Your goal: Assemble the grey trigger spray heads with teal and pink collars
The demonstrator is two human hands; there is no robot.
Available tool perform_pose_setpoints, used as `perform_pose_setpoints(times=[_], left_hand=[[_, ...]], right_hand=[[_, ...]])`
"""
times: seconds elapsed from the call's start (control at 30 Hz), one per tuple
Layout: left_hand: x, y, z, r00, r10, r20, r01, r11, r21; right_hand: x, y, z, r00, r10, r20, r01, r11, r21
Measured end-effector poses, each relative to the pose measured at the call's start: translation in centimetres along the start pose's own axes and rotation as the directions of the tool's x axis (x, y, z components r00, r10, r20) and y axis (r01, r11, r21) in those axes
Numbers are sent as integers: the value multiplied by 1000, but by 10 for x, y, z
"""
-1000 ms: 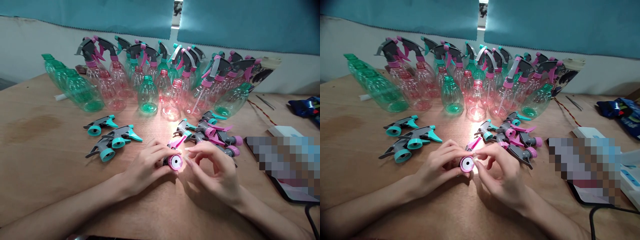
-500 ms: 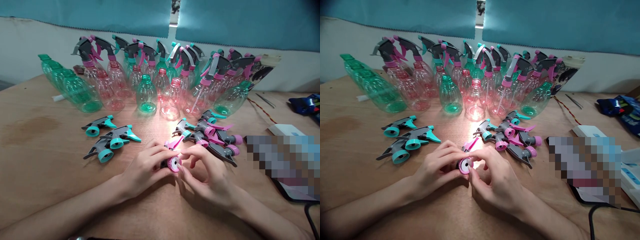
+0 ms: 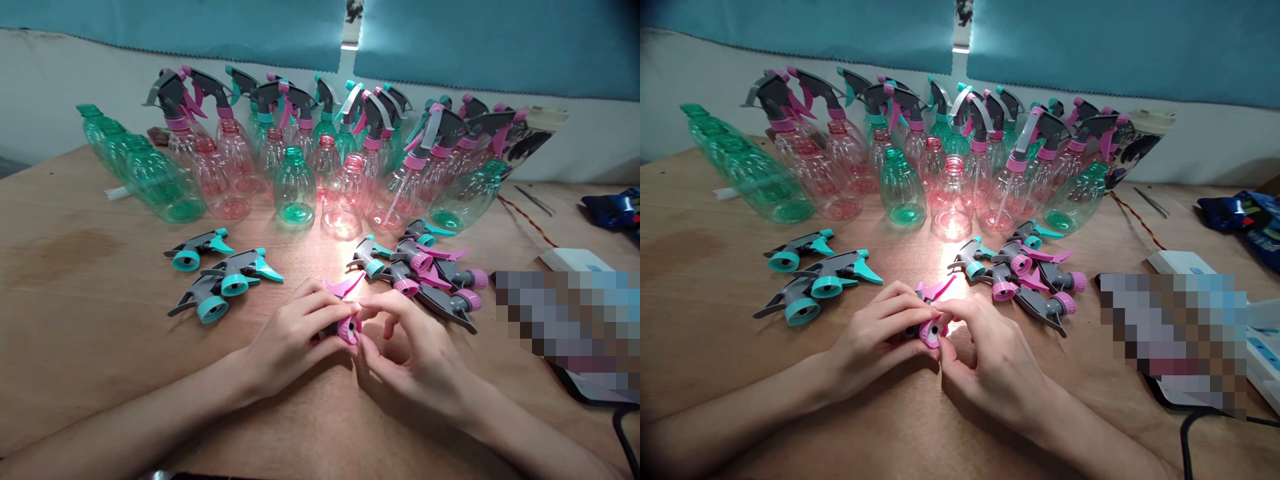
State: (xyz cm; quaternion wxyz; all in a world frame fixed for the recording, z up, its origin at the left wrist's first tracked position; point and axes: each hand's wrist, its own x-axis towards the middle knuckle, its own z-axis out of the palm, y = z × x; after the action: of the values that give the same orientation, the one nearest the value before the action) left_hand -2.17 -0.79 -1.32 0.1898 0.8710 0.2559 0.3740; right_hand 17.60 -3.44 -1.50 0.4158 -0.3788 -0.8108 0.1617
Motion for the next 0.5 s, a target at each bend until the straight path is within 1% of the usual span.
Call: perform_pose_setpoints(times=[0.13, 0.3, 0.5], left_hand=[[0, 0, 1, 1000, -11, -4, 11, 1000, -7], [0, 1, 0, 999, -43, 17, 44, 999, -6], [-2, 3, 1, 991, -121, 61, 122, 992, -20]], right_hand=[[0, 0, 1, 1000, 2, -7, -2, 1000, -7], [-2, 0, 2, 1000, -9, -26, 8, 1000, -12], [-2, 0, 5, 1000, 11, -10, -10, 999, 32]])
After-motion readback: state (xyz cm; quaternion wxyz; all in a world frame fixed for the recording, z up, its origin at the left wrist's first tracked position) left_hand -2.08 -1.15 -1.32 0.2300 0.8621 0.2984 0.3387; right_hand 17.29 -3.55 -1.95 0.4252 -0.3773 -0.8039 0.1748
